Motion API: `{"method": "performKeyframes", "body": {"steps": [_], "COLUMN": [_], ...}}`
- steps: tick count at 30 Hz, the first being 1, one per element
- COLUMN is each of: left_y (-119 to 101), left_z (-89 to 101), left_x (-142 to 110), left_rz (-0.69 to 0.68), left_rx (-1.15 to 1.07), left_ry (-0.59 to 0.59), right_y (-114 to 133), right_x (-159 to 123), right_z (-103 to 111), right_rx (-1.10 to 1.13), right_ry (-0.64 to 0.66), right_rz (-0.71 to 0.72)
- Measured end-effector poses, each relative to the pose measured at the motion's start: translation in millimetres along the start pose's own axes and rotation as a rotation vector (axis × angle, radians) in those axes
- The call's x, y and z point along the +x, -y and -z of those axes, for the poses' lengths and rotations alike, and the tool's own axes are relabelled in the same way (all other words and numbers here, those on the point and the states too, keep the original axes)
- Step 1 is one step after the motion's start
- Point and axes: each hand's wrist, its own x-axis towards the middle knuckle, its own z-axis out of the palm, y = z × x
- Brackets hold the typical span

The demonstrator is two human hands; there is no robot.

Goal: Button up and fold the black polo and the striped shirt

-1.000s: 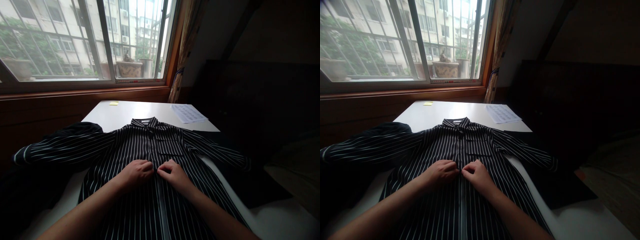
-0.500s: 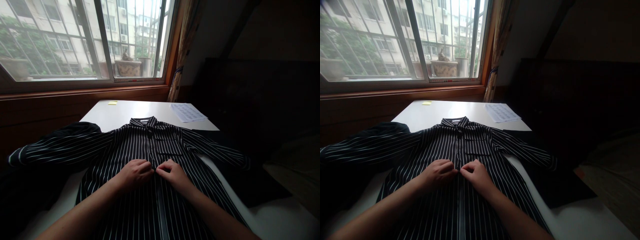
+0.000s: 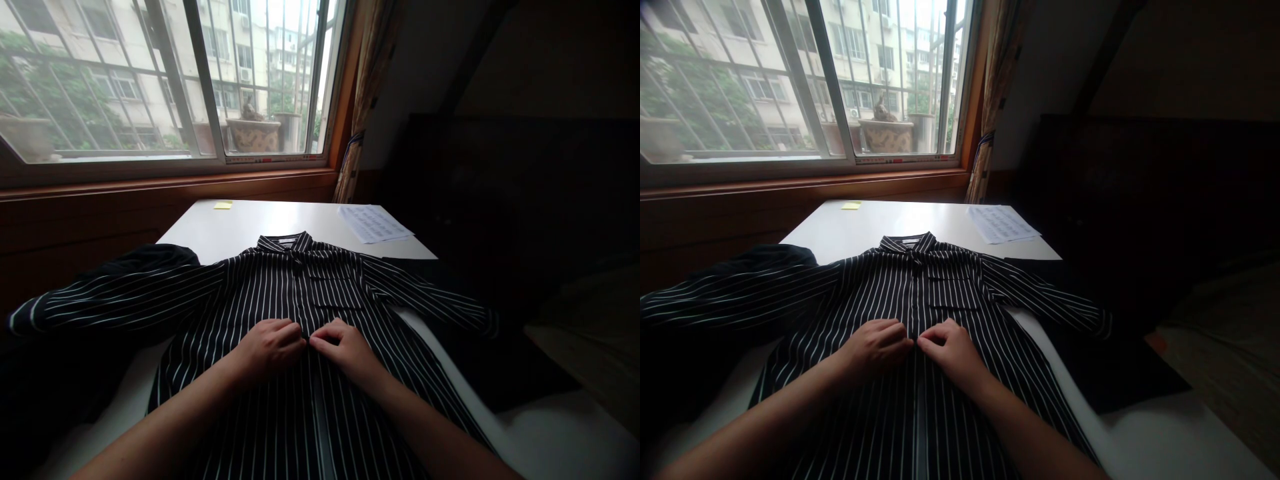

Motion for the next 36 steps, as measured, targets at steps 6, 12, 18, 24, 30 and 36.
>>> {"method": "performKeyframes", "body": {"steps": [6, 12, 18, 24, 30, 36], "left_y": [-0.1, -1.5, -1.2, -0.4, 0.5, 1.3], "left_z": [-2.7, -0.3, 1.0, -2.0, -4.6, -2.9], "left_x": [1.0, 2.4, 2.9, 3.3, 3.1, 2.5], "left_rz": [0.040, 0.083, 0.069, 0.068, 0.051, 0.041], "left_rx": [-0.011, 0.001, 0.040, 0.033, 0.026, 0.003], "left_ry": [-0.025, -0.056, -0.021, -0.019, 0.000, 0.023], "right_y": [-1.8, -4.9, -3.4, -0.8, 1.7, 1.4], "right_x": [-0.4, 0.0, 0.2, -0.5, -0.8, -0.1], "right_z": [-0.4, -2.1, -1.6, -0.1, 0.0, 2.5], "right_rx": [0.006, 0.009, 0.017, -0.006, 0.007, 0.029], "right_ry": [0.006, 0.017, 0.008, 0.018, 0.018, 0.047], "right_rz": [0.019, 0.009, 0.002, 0.012, 0.021, 0.018]}}
